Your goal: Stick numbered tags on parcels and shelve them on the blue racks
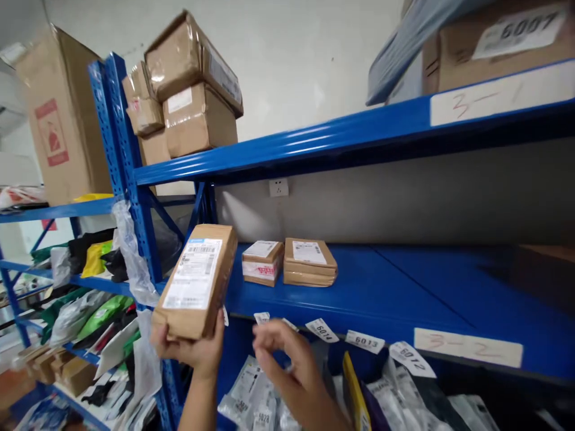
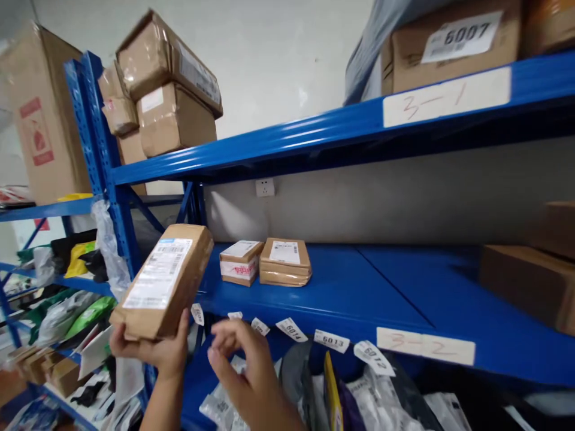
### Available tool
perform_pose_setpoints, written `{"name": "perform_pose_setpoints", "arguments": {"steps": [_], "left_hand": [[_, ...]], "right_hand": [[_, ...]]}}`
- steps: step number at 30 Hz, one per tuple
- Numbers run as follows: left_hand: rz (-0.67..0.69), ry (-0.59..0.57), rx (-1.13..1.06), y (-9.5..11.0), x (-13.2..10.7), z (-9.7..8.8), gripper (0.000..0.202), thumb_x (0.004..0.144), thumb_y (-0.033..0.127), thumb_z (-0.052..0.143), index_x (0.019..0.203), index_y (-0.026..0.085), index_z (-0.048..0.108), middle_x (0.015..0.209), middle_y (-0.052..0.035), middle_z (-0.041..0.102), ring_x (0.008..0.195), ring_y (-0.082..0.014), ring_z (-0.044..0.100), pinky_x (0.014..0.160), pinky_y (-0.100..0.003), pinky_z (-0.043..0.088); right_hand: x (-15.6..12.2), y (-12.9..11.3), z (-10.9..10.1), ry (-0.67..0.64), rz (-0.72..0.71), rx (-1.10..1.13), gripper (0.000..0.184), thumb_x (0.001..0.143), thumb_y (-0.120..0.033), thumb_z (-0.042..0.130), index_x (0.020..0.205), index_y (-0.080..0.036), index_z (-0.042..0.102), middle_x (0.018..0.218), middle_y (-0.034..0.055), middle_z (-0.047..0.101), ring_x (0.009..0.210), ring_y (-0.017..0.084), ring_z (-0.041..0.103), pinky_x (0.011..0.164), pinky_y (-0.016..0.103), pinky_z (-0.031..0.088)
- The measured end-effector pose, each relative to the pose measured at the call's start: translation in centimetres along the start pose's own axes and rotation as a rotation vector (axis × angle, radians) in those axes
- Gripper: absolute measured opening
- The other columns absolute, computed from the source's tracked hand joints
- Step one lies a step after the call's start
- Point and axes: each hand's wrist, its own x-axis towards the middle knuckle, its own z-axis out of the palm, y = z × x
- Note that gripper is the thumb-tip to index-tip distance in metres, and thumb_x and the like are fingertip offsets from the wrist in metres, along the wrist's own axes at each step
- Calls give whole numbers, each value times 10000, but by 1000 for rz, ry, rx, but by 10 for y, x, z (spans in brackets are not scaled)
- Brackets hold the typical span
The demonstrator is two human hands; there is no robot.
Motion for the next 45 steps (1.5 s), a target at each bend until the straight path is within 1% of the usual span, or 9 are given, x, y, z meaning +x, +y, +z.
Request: {"name": "perform_pose_setpoints", "arguments": {"steps": [3,10,13,16,20,22,27,33,45], "left_hand": [[99,120,50,-14,27,1,990,628,457,842,1452,457,295,1368,-71,361,1318,-412,422,1145,-668,359],[48,-494,13,-26,79,32,903,667,468,844,1436,263,417,1361,-129,432,1293,-350,442,1144,-536,401],[-39,-642,89,-30,86,36,971,667,509,844,1489,260,390,1366,-149,459,1313,-372,441,1140,-565,381],[-57,-529,47,-38,76,24,839,779,535,747,1492,283,385,1434,-142,455,1387,-357,411,1189,-559,313],[-299,-43,-23,-66,35,-4,443,949,476,447,1349,286,422,1357,-110,494,1323,-295,492,1156,-537,393],[-445,72,11,-85,12,-13,340,935,467,449,1240,316,452,1226,-88,523,1234,-297,549,1103,-560,450],[-562,16,25,-121,-20,-14,257,896,430,561,1118,301,543,1054,-71,560,1075,-286,612,984,-539,528],[-474,-100,-55,-132,-5,-4,475,854,428,678,1278,227,604,1337,-96,558,1255,-245,529,991,-370,505],[-320,-63,-178,-145,-7,2,361,752,364,817,995,199,607,1135,-74,535,1128,-209,564,877,-323,555]], "right_hand": [[-25,22,2,-150,72,-69,363,955,-478,612,724,-198,607,689,-2,607,710,137,587,771,282,419],[-40,52,10,-292,216,-14,529,909,-573,636,608,-174,463,556,-45,432,544,90,399,595,250,308],[-42,55,11,-301,214,-32,503,945,-512,600,612,-176,432,555,-49,407,544,88,388,602,252,302],[-46,61,12,-325,262,-2,463,920,-481,651,618,-174,480,557,-44,440,545,89,408,591,247,304],[-51,75,18,-334,414,53,332,887,-487,699,790,-171,662,639,-11,568,610,117,510,595,239,352],[-51,83,25,-334,485,74,368,860,-518,724,790,-162,659,648,-6,568,618,120,501,600,241,353],[-51,106,46,-344,603,88,536,769,-634,775,678,-166,530,622,-32,474,606,101,399,584,235,296],[-61,125,63,-416,623,52,614,798,-727,673,649,-180,439,630,-28,434,625,108,390,600,251,283],[-63,131,81,-446,759,55,538,804,-692,622,693,-197,443,675,-12,440,669,140,408,660,281,320]]}}
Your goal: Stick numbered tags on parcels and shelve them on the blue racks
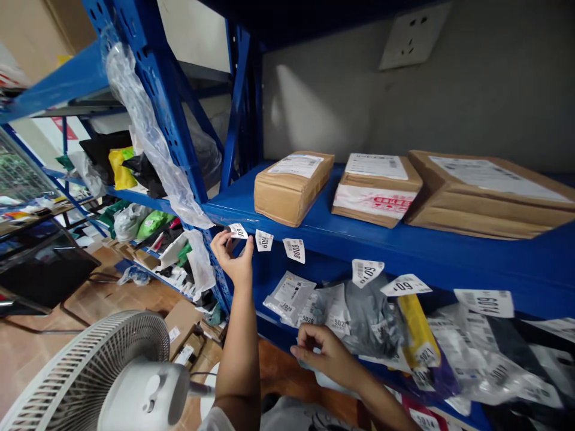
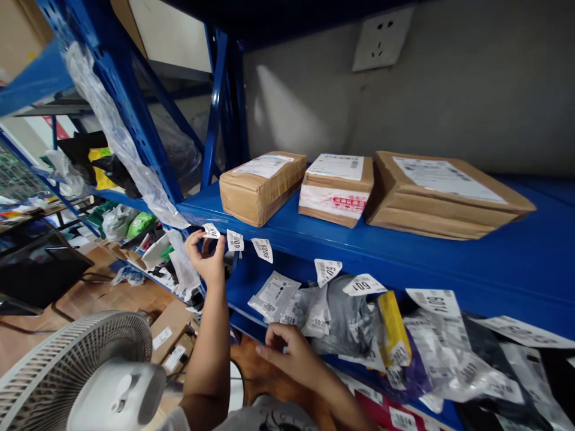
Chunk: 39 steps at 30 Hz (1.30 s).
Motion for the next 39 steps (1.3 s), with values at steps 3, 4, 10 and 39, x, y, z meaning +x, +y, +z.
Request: {"name": "perform_pose_setpoints", "arguments": {"steps": [3,4,10,39], "left_hand": [[25,19,-33,-2,2,2,313,772,337,793,924,196,559,1101,-71,529,1106,-198,565,829,-295,551],[31,17,-41,-3,2,2,303,777,325,786,922,196,553,1093,-70,529,1095,-195,566,829,-295,549],[35,-17,-65,-7,-7,2,269,788,263,768,940,199,556,1083,-61,524,1090,-188,563,864,-306,533],[-60,-145,-92,3,-23,-2,431,790,341,758,1123,241,503,1170,-65,461,1138,-204,525,986,-359,493]], "right_hand": [[3,2,2,-8,17,4,494,810,-648,624,700,-197,454,680,-5,464,671,147,431,668,285,327],[3,2,3,-9,23,4,486,811,-639,624,702,-196,458,681,-3,469,671,147,434,668,285,328],[8,4,7,-13,31,-5,478,804,-629,631,696,-194,466,673,-6,463,668,144,420,666,283,326],[18,8,11,-6,28,9,534,788,-669,672,698,-180,477,657,-21,440,668,127,393,644,256,294]]}}
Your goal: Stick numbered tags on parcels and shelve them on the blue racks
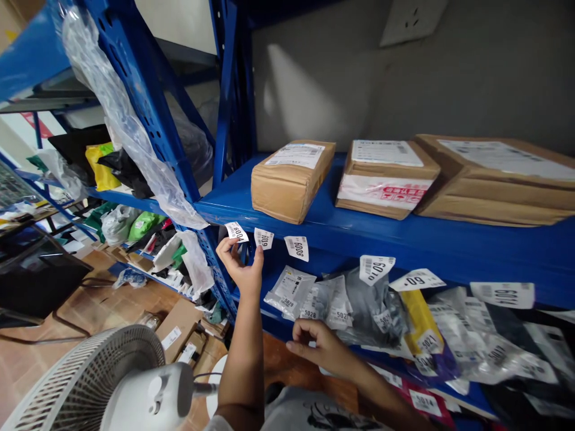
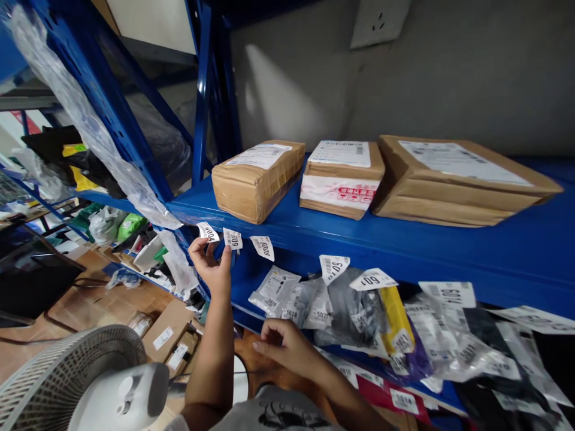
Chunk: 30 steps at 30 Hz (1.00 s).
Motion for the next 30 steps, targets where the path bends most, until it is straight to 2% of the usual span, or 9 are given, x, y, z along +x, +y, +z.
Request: {"name": "perform_pose_setpoints", "arguments": {"steps": [4,7,10,12,15,17,19,25,30], "left_hand": [[-4,81,-38,4,-4,3,562,763,347,781,1209,246,454,1207,-71,453,1111,-196,532,993,-360,483],[124,180,-32,12,-16,10,560,768,349,781,1209,237,453,1138,-55,438,1020,-183,526,926,-347,495],[260,192,-61,26,-38,21,463,776,337,776,1122,235,485,1037,-29,422,900,-166,503,777,-312,490],[307,108,-81,39,-54,29,374,777,312,774,1033,232,514,984,-14,425,843,-155,501,724,-304,473],[365,-142,-55,60,-76,42,239,814,244,756,960,218,569,929,-8,452,800,-147,512,711,-305,463],[373,-280,-42,72,-85,51,192,845,217,741,987,213,611,910,-13,472,809,-151,513,715,-301,461],[344,-348,-45,81,-90,58,198,865,216,735,1044,213,649,907,-20,487,825,-153,516,717,-290,464],[369,-429,-47,89,-100,71,229,869,266,738,1092,230,699,901,-23,469,795,-152,513,689,-286,454],[389,-371,59,92,-105,84,452,742,354,858,1112,206,646,1032,-45,400,867,-168,482,737,-309,462]], "right_hand": [[0,2,0,28,-18,27,506,779,-630,703,698,-171,507,663,-21,471,657,115,409,629,247,296],[-1,5,-4,75,-57,106,516,754,-631,740,691,-160,537,664,-22,505,639,102,421,604,232,301],[-2,10,-12,206,-76,157,551,735,-659,757,681,-160,529,657,-31,506,632,93,420,608,228,321],[-2,14,-20,307,-86,186,573,725,-685,755,679,-165,519,652,-31,511,632,95,429,613,232,332],[-4,20,-32,436,-118,249,603,699,-725,750,666,-179,497,629,-31,503,613,102,438,609,242,351],[-8,22,-41,511,-150,291,613,679,-738,753,654,-186,486,622,-31,498,609,107,447,610,249,362],[-15,22,-50,593,-183,331,599,691,-726,748,652,-193,479,603,-38,480,585,104,434,591,249,352],[-35,12,-75,943,-298,450,382,851,-575,621,971,-223,535,611,-62,414,543,114,381,555,257,316],[-36,-2,-84,1059,-413,485,411,818,-546,654,1044,-238,501,653,-58,419,567,120,402,554,259,334]]}}
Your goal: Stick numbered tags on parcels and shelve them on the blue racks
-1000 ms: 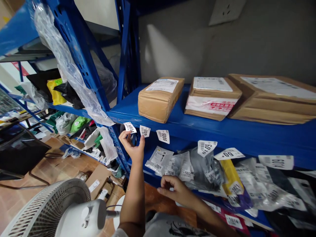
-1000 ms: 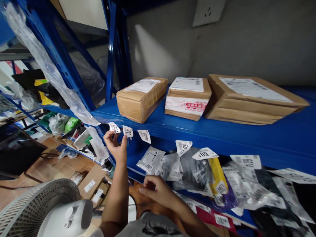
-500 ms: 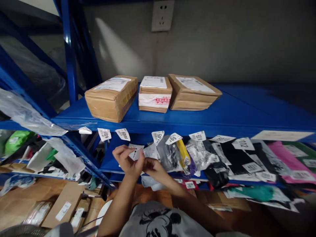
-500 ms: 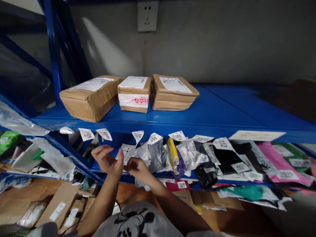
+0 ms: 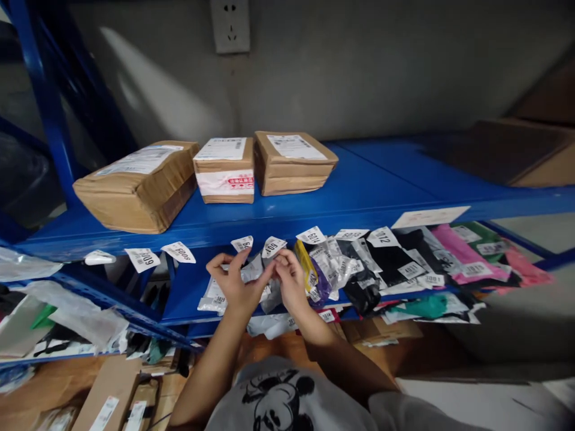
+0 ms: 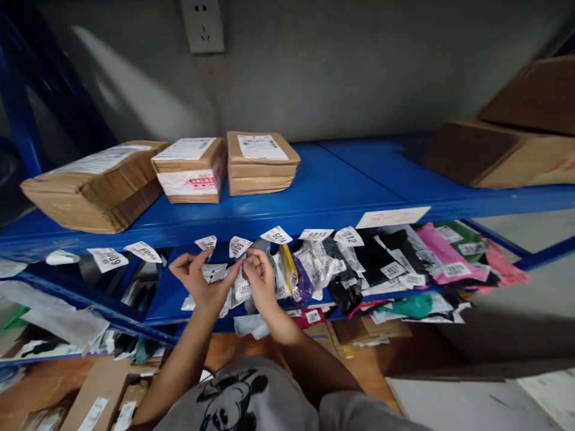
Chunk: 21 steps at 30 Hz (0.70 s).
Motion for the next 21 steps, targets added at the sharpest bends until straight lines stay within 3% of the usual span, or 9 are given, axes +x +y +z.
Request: {"name": "perform_pose_setpoints", "arguments": {"steps": [11,17,21], "left_hand": [[-18,-3,41,4,7,3,321,821,268,753,1108,203,625,993,-37,359,939,-199,452,803,-341,401],[-46,9,44,4,7,6,314,820,271,757,1094,197,625,959,-26,363,936,-194,451,820,-337,400],[3,49,98,8,5,-2,379,789,266,784,1113,205,597,979,-34,396,943,-204,458,809,-337,400]], "right_hand": [[-2,-22,2,-12,-66,90,411,800,-549,698,1015,-233,546,680,-44,473,591,116,449,577,264,393],[7,-24,20,17,-59,129,493,749,-580,772,1043,-237,575,970,44,646,907,189,637,788,313,553],[2,-30,31,132,-48,28,501,725,-665,760,809,-208,574,757,29,635,736,182,640,683,307,560]]}}
